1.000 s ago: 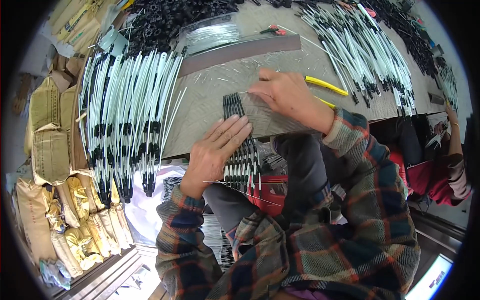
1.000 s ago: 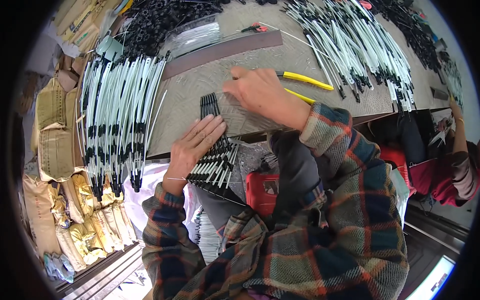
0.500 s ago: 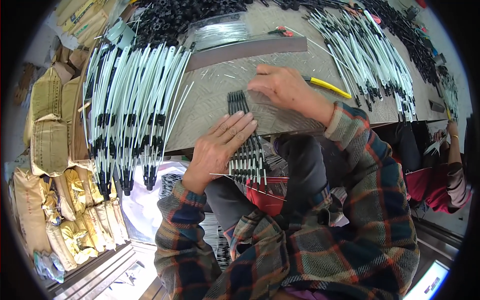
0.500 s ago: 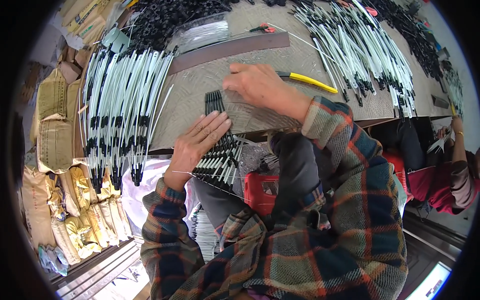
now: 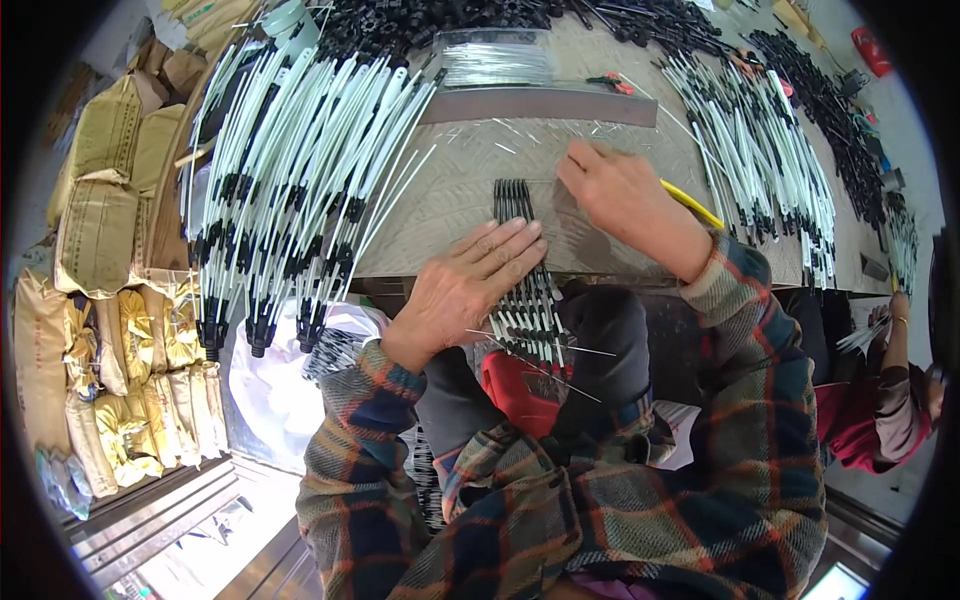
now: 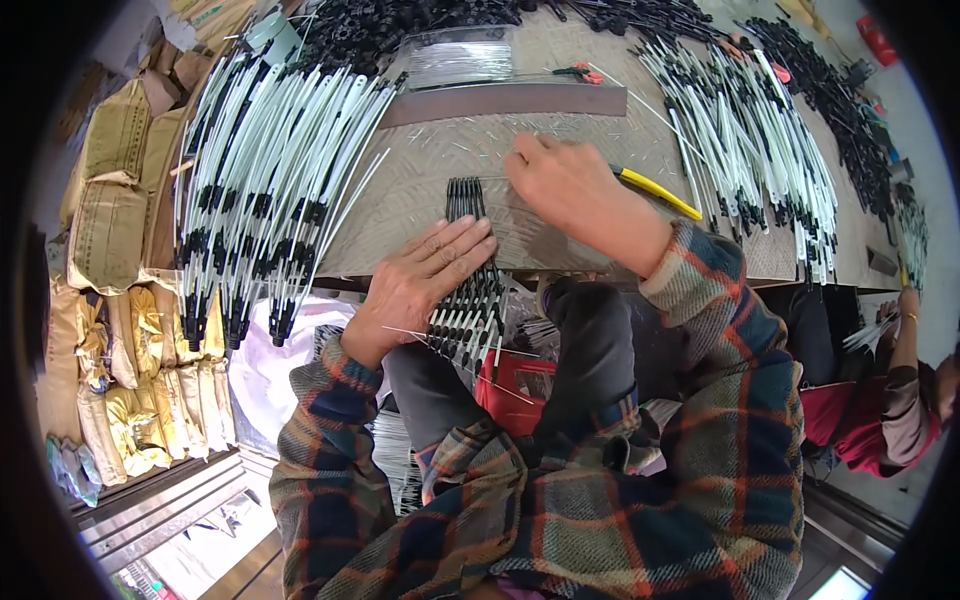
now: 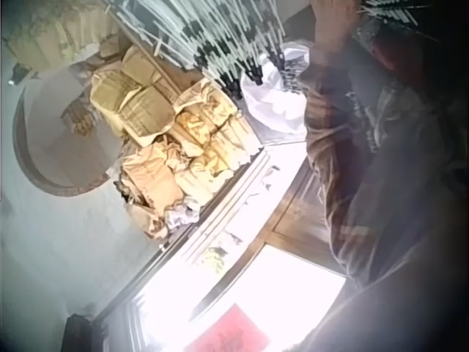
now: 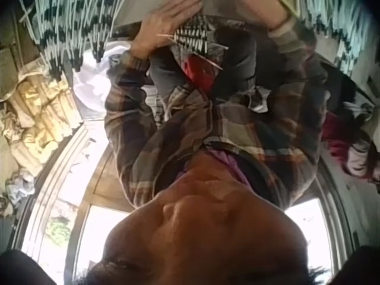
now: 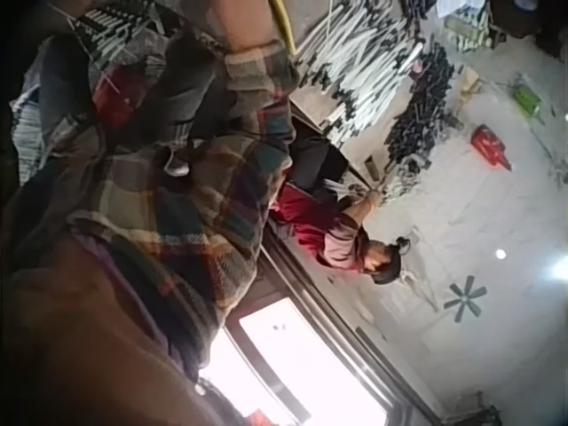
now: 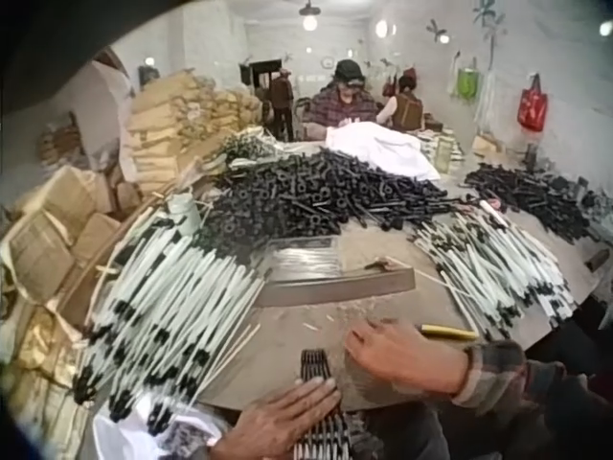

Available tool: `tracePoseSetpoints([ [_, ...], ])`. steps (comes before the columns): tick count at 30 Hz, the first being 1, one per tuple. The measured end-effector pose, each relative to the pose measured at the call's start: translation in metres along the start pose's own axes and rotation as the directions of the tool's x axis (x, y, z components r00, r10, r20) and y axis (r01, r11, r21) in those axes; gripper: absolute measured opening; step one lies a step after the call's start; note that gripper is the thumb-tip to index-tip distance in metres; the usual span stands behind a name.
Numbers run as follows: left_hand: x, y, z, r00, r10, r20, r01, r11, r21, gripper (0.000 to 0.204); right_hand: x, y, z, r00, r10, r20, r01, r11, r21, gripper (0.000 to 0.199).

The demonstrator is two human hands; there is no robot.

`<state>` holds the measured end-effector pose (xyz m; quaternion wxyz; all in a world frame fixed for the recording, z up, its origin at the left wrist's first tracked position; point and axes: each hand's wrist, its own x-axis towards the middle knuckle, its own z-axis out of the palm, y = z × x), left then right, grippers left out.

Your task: Bundling small white plastic components and using a tool to secure or trim them.

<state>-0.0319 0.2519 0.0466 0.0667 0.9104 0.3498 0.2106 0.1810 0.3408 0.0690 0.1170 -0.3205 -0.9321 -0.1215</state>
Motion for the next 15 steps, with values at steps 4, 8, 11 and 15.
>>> tracePoseSetpoints([
  [4,0.002,-0.002,0.001,1.000,0.021,-0.009,-0.021,1.000,0.008,0.075,0.007,0.002,-0.002,0.986,-0.156,-0.052,0.149,0.982,-0.120,0.012],
  [8,0.002,-0.003,0.001,0.999,0.030,-0.010,-0.030,1.000,0.008,0.075,0.011,0.007,-0.010,0.990,-0.102,0.101,0.100,0.995,0.017,0.017],
  [11,0.002,0.000,0.000,0.999,0.006,-0.038,-0.006,1.000,-0.019,0.053,0.011,0.008,-0.009,0.982,-0.076,0.171,0.067,0.996,0.057,0.023],
  [15,0.001,0.002,0.000,0.999,-0.007,-0.034,0.006,1.000,-0.030,0.053,0.009,0.002,0.001,0.992,-0.066,0.111,0.059,0.996,0.068,0.024],
])
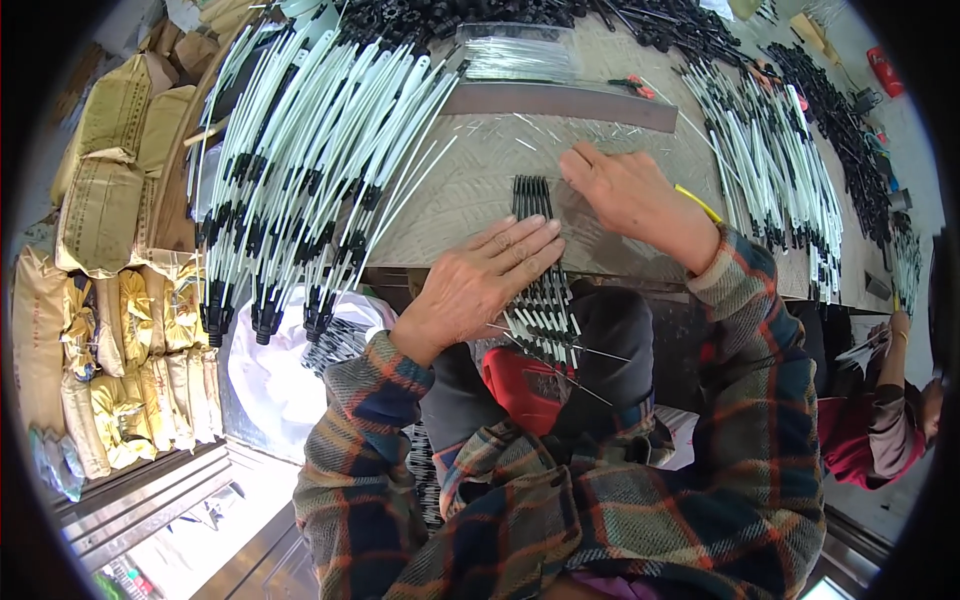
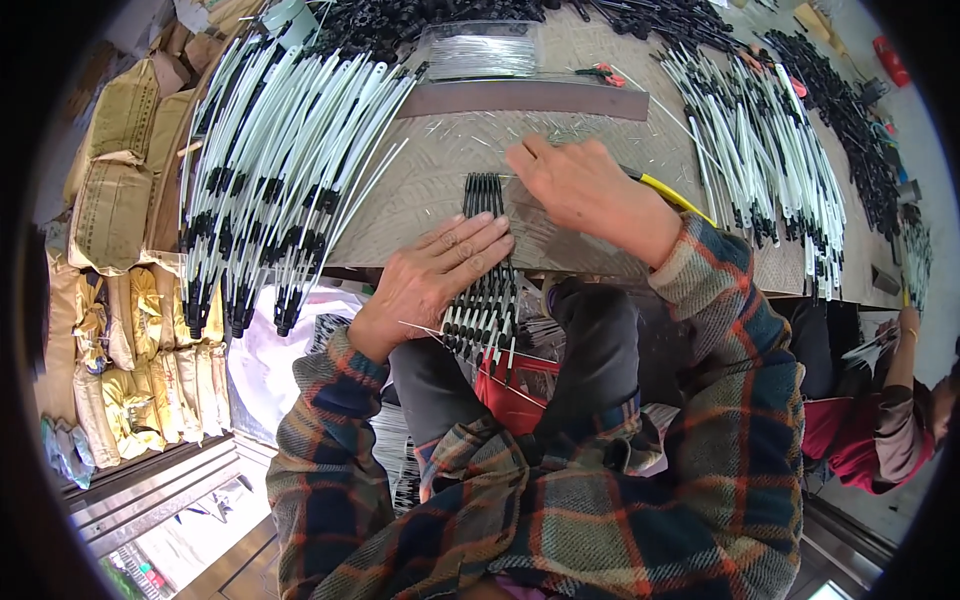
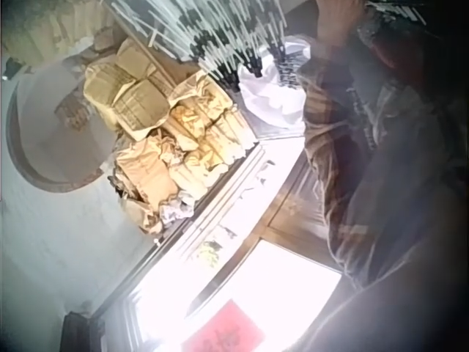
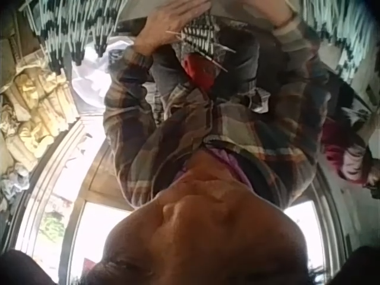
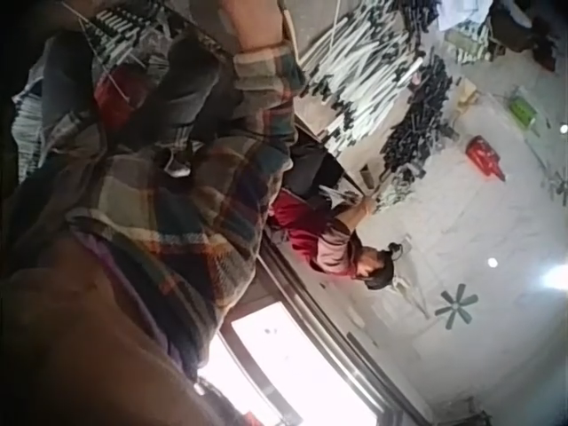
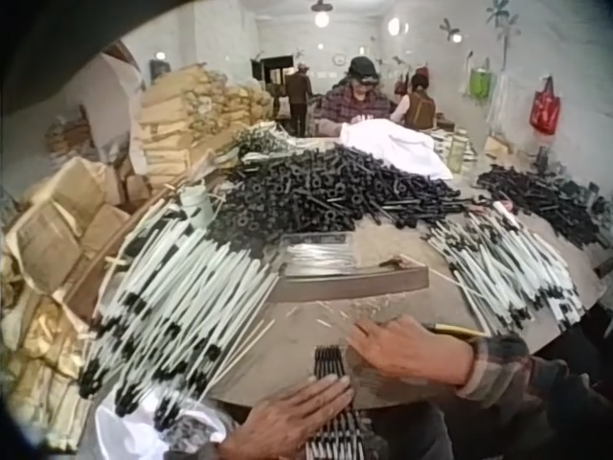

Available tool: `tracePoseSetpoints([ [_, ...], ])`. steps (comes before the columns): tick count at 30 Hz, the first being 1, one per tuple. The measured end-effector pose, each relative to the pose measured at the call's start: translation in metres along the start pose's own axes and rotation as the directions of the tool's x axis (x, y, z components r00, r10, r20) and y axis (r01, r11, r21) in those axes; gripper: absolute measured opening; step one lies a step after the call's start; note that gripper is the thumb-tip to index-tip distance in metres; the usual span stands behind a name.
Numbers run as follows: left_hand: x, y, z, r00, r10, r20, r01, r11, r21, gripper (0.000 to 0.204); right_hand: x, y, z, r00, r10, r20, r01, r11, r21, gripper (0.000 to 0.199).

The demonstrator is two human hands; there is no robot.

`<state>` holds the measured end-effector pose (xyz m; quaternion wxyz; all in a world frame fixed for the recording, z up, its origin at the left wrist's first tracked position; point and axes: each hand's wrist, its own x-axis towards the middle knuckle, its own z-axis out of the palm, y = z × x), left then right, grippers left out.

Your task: Bundling small white plastic components and using a tool to secure or trim them.

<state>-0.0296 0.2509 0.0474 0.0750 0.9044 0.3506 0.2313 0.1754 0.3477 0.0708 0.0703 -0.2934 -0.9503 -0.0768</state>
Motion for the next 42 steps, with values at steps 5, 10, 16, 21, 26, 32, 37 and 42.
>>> tracePoseSetpoints([
  [5,0.000,-0.001,0.003,1.000,0.015,0.004,-0.015,0.999,0.029,0.053,0.006,-0.007,0.012,0.988,-0.031,-0.154,0.030,1.000,-0.004,0.018],
  [10,0.007,0.002,0.001,1.000,0.009,0.030,-0.008,1.000,-0.024,0.054,-0.029,-0.028,-0.072,0.954,0.279,-0.110,-0.057,0.529,0.847,0.010],
  [16,0.003,0.004,0.003,1.000,0.013,-0.022,-0.014,0.998,-0.059,0.063,-0.062,-0.103,-0.112,0.984,-0.113,-0.138,0.133,0.981,0.141,0.043],
  [21,0.001,0.013,0.010,0.988,-0.039,-0.152,0.022,0.994,-0.111,0.063,-0.054,-0.112,-0.084,0.973,-0.092,-0.211,0.091,0.996,-0.015,0.034],
  [26,-0.006,0.011,0.019,0.984,-0.053,-0.170,0.047,0.998,-0.039,0.071,-0.048,-0.115,-0.062,0.941,-0.083,-0.328,0.065,0.996,-0.064,0.026],
  [32,-0.007,0.018,0.010,0.989,-0.049,-0.140,0.045,0.998,-0.033,0.074,-0.052,-0.101,-0.072,0.842,-0.215,-0.496,0.280,0.958,0.061,0.014],
  [37,0.000,0.025,0.008,0.980,-0.155,-0.127,0.139,0.982,-0.127,0.067,-0.042,-0.079,-0.079,0.815,-0.084,-0.573,0.199,0.970,0.142,0.017],
  [42,-0.002,0.023,0.011,0.967,-0.173,-0.185,0.160,0.984,-0.082,0.054,-0.060,-0.071,-0.082,0.777,-0.138,-0.614,0.181,0.983,0.008,0.021],
])
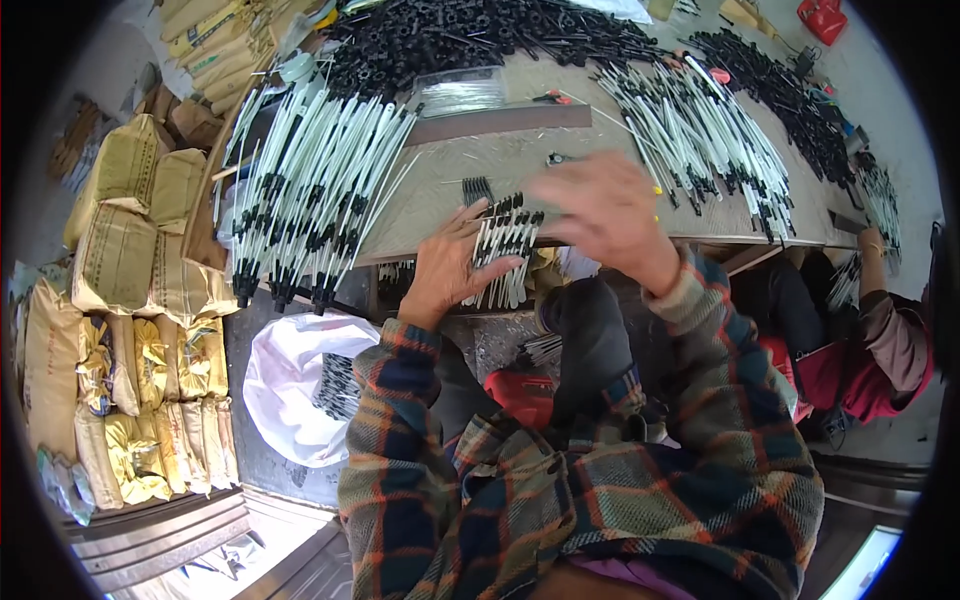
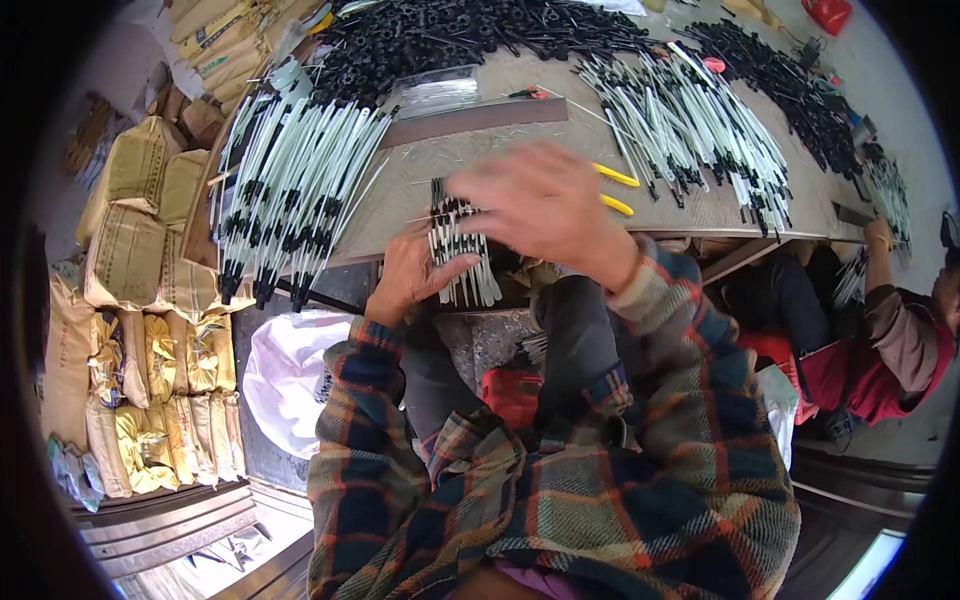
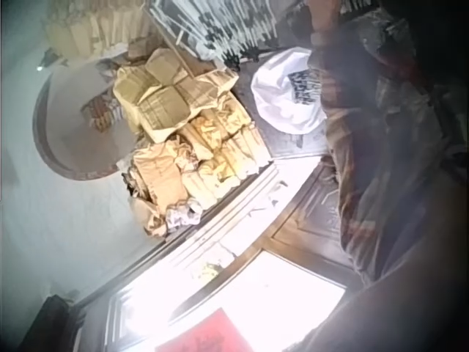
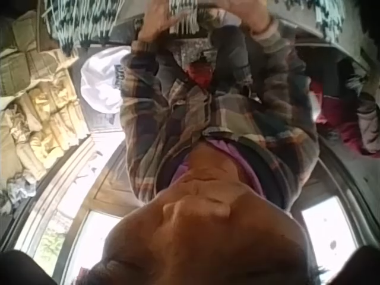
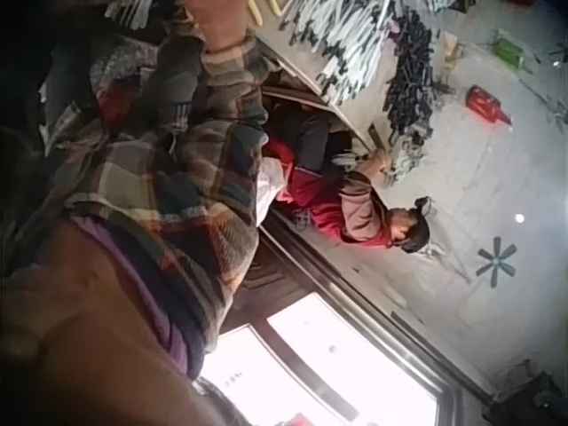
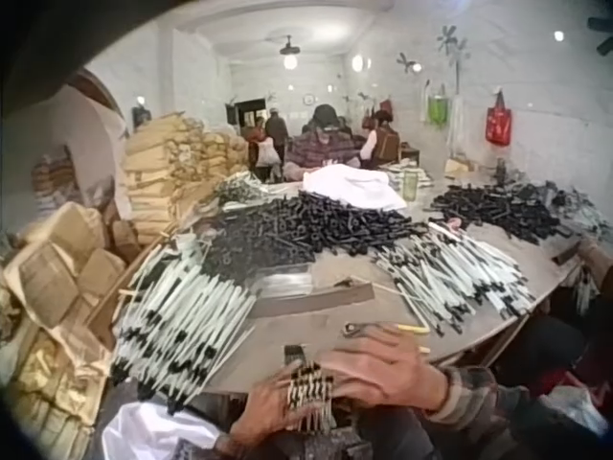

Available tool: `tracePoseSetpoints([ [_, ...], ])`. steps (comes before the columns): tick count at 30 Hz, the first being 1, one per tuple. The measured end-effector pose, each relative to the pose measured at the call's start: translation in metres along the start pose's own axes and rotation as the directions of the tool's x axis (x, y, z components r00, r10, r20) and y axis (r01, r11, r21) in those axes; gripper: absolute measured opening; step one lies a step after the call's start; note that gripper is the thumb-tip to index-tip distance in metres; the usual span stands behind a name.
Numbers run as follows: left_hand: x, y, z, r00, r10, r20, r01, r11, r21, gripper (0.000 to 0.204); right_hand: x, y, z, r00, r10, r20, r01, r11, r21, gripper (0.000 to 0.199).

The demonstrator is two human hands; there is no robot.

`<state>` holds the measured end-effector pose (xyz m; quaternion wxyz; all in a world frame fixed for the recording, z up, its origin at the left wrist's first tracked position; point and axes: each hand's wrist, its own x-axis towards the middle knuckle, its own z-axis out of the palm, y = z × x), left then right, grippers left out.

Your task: Bundling small white plastic components and using a tool to secure or trim them.

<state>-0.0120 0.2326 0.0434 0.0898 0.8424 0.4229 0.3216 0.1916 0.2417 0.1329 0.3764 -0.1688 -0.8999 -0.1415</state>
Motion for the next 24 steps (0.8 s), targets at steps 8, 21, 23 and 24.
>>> tracePoseSetpoints([
  [8,0.003,-0.011,0.004,0.999,0.039,-0.010,-0.038,0.999,0.026,0.060,-0.055,-0.012,0.059,0.736,0.556,0.387,-0.657,0.447,0.607,0.087],
  [21,0.007,0.012,0.000,0.999,0.026,0.048,-0.019,0.989,-0.146,0.046,-0.034,-0.026,0.067,0.799,0.523,0.297,-0.490,0.279,0.826,0.029],
  [23,0.017,0.037,-0.008,0.968,0.244,0.052,-0.243,0.970,-0.020,0.048,-0.026,-0.029,0.028,0.897,0.424,0.129,-0.347,0.491,0.799,0.029],
  [24,0.009,0.048,-0.002,0.984,0.176,0.001,-0.175,0.978,-0.113,0.048,-0.028,-0.032,0.007,0.907,0.407,0.103,-0.334,0.549,0.766,0.030],
])
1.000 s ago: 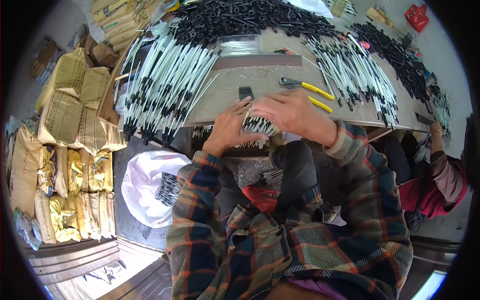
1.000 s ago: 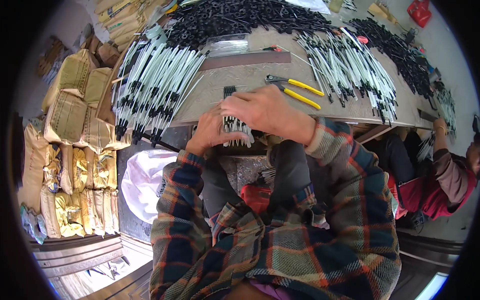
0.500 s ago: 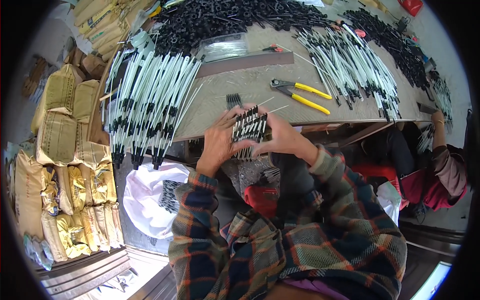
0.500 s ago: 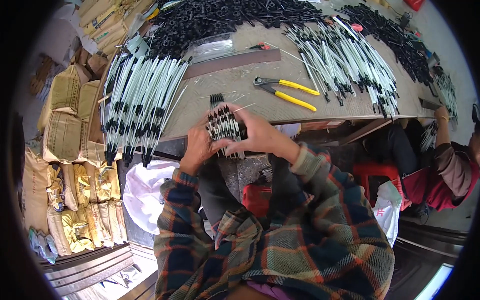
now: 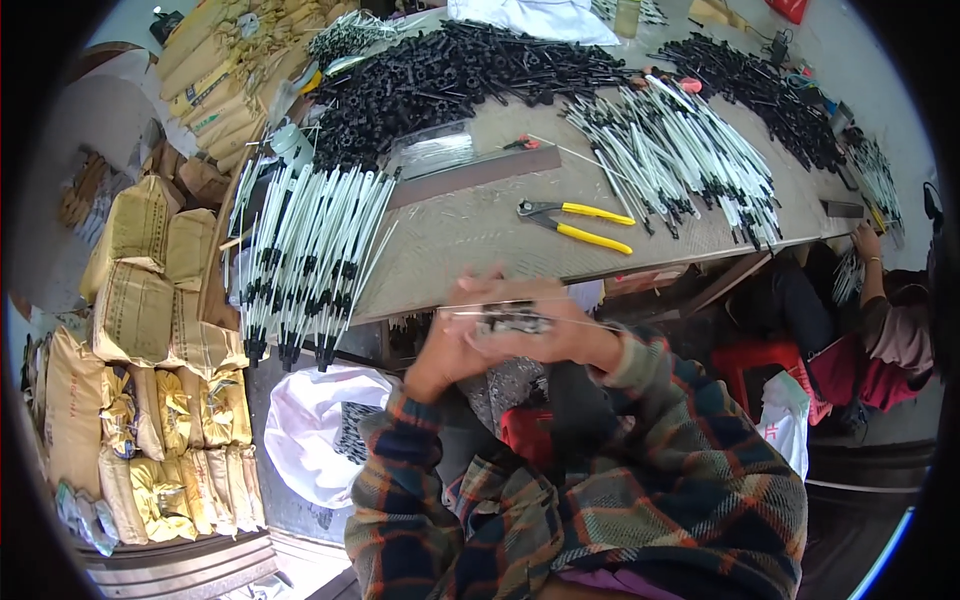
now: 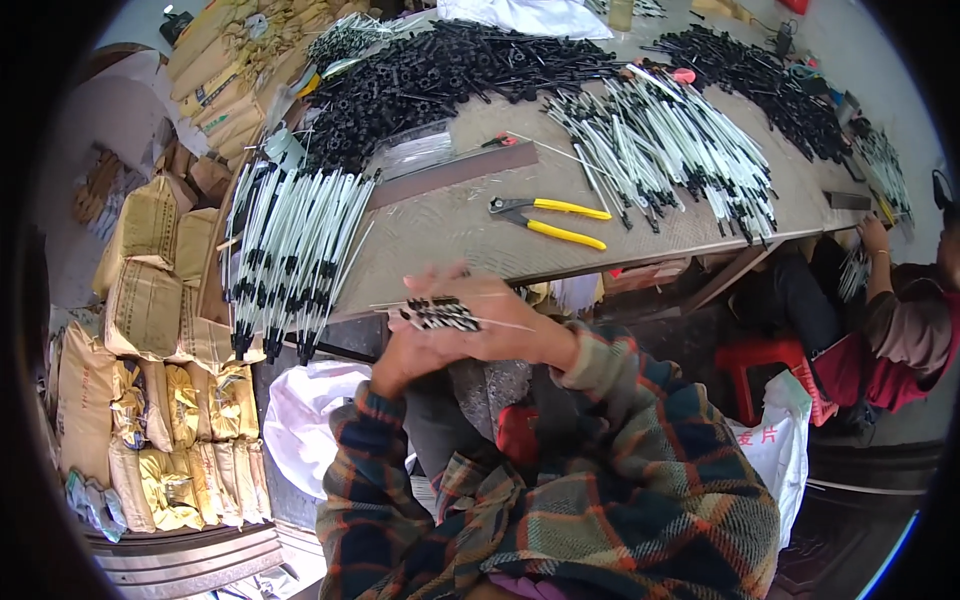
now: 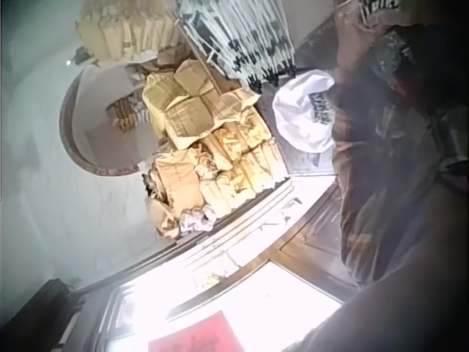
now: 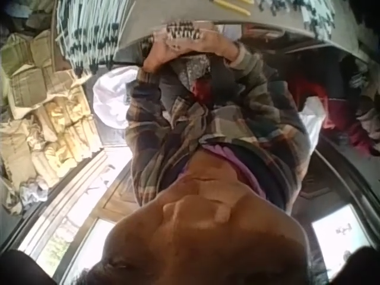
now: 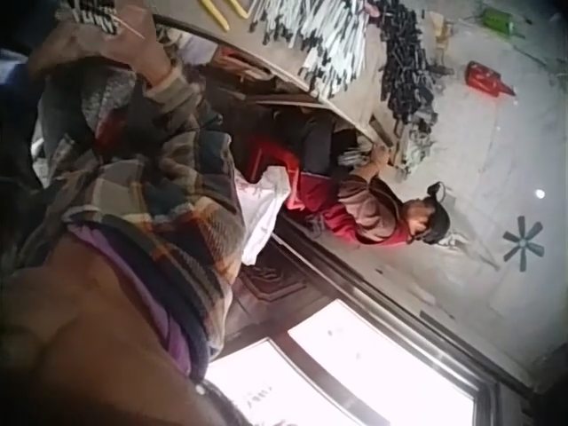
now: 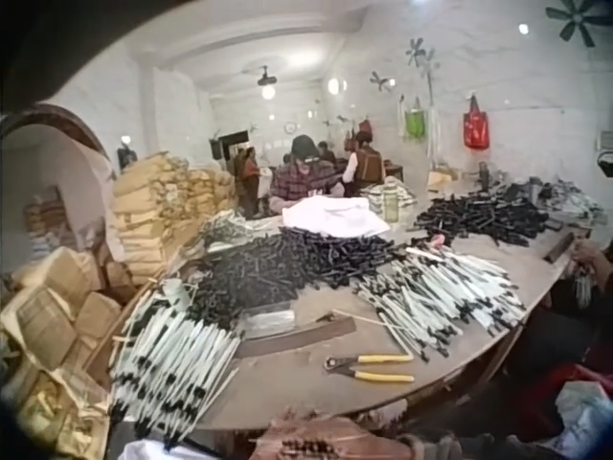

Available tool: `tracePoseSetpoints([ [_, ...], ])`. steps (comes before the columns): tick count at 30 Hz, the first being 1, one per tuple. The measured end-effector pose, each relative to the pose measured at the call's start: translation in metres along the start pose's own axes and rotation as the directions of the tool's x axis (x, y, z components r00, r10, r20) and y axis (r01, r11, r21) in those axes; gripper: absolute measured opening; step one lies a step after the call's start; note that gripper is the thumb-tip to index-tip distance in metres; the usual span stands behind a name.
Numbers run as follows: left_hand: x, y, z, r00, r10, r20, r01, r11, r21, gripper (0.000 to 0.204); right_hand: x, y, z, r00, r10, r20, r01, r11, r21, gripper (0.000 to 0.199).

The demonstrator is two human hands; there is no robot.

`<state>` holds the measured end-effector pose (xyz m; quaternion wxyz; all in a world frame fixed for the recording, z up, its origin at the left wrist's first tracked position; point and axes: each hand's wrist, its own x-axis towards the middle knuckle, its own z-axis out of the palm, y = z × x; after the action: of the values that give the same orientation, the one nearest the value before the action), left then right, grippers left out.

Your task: Bundling small white plastic components and using a tool to secure or trim them.

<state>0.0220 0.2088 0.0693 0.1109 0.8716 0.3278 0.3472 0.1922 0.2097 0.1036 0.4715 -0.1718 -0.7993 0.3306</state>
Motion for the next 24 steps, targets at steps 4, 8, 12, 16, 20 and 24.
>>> tracePoseSetpoints([
  [4,-0.004,0.061,0.038,0.904,-0.274,0.328,0.427,0.544,-0.722,0.036,-0.032,-0.040,-0.025,0.997,0.073,-0.018,-0.065,0.956,0.287,0.031],
  [8,-0.048,0.078,0.134,0.782,-0.349,0.516,0.547,-0.015,-0.837,0.023,-0.085,-0.033,-0.026,0.791,0.605,-0.096,-0.403,0.633,0.661,0.023],
  [12,-0.081,0.083,0.178,0.597,-0.369,0.713,0.704,-0.185,-0.686,0.040,-0.142,0.023,-0.011,0.573,0.819,-0.036,-0.500,0.384,0.776,0.022],
  [16,-0.072,0.049,0.144,0.651,-0.367,0.664,0.753,0.206,-0.625,0.037,-0.148,0.030,-0.021,0.588,0.809,0.011,-0.466,0.328,0.822,0.022],
  [20,-0.014,0.037,0.092,0.703,-0.635,0.321,0.599,0.285,-0.749,0.030,-0.150,0.029,-0.027,0.625,0.781,0.010,-0.475,0.369,0.799,0.024],
  [24,0.027,0.056,0.073,0.699,-0.682,0.214,0.576,0.361,-0.734,0.020,-0.139,0.015,-0.029,0.609,0.789,0.081,-0.569,0.364,0.738,0.026],
])
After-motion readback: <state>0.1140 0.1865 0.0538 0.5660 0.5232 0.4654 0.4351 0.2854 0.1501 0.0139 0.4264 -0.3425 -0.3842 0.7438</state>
